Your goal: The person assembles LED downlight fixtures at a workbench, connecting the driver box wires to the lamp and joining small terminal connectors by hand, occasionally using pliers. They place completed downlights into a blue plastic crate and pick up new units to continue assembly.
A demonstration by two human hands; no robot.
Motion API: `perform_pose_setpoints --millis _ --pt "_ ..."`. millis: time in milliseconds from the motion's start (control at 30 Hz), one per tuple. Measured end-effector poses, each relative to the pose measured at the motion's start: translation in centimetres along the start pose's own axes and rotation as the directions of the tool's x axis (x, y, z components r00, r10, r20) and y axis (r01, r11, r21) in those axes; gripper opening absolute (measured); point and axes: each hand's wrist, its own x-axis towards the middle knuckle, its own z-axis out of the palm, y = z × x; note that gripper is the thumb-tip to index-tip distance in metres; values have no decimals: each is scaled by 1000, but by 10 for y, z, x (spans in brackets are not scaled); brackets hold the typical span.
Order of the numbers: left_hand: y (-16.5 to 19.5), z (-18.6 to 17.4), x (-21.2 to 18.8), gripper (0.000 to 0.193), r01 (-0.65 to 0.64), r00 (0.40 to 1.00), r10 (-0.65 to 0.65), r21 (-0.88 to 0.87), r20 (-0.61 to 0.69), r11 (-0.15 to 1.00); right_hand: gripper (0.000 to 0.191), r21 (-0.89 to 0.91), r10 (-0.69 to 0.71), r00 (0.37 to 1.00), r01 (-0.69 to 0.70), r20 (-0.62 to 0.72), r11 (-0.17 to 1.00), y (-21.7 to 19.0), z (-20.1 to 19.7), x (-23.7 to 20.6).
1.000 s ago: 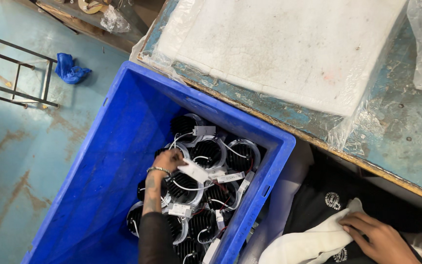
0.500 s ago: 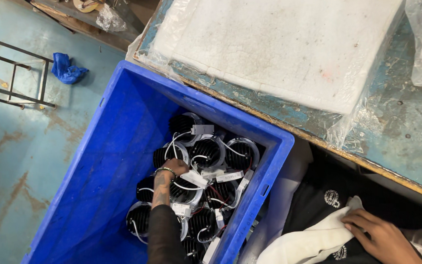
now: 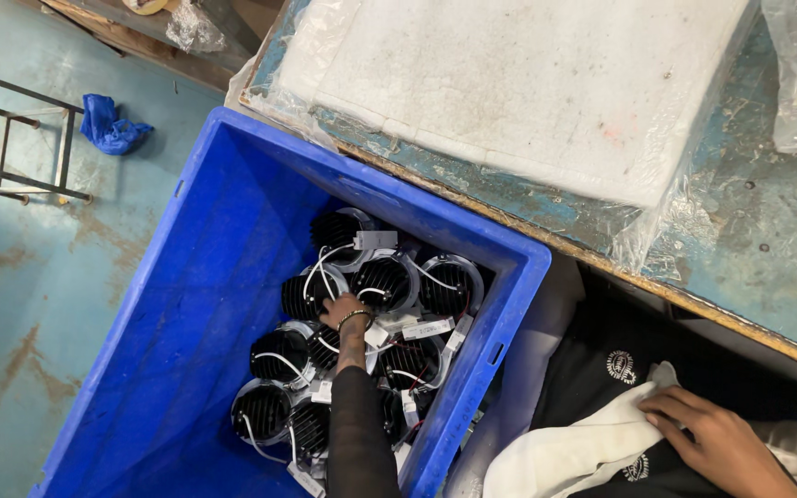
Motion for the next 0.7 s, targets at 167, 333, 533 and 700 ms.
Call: perform_pose_setpoints --millis 167,333,533,700 --pt "-21 5 8 42 -96 995 95 -123 -20 988 32 -11 22 1000 -22 4 1000 2 0 -3" --pt "-46 5 4 25 -252 966 213 -357 -147 899 29 -72 7 1000 -7 -1 997 0 2 2" --pt "-55 -1 -1 30 -246 956 286 -723 -70 645 29 -100 6 1000 -6 -6 995 -1 1 6" --pt "-40 4 6 28 -79 957 287 -907 47 413 31 -96 27 1000 -27 6 995 -4 0 7"
